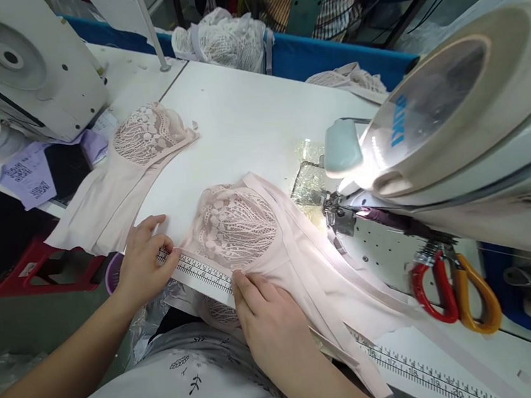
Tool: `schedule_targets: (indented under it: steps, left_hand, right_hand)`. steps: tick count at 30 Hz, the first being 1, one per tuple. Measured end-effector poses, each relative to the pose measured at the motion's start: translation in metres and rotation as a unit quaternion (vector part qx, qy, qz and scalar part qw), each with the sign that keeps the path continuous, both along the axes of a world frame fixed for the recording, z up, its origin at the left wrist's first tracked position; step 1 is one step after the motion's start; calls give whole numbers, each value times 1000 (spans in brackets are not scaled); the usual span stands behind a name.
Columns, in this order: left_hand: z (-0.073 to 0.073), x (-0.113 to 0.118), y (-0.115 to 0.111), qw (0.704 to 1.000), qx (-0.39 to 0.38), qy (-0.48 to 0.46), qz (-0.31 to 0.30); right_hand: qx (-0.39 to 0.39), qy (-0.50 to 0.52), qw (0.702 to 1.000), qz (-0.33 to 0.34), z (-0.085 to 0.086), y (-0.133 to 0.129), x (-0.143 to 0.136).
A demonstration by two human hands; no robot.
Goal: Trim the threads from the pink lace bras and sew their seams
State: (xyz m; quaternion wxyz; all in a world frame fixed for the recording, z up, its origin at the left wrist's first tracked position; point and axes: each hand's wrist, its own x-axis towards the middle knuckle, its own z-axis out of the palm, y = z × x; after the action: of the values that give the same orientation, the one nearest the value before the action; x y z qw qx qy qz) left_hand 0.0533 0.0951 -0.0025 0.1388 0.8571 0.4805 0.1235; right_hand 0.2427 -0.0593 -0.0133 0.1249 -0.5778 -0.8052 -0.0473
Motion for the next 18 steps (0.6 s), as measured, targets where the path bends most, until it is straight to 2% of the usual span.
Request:
schedule_targets:
  steps: [15,18]
  left_hand:
    - [3,2,1,1000,4,6,-5]
    - [1,0,2,1000,6,4,-13]
  right_hand:
    - [-8,28,999,-17,-2,0,-2]
    - [-9,20,1000,-8,2,2,-1]
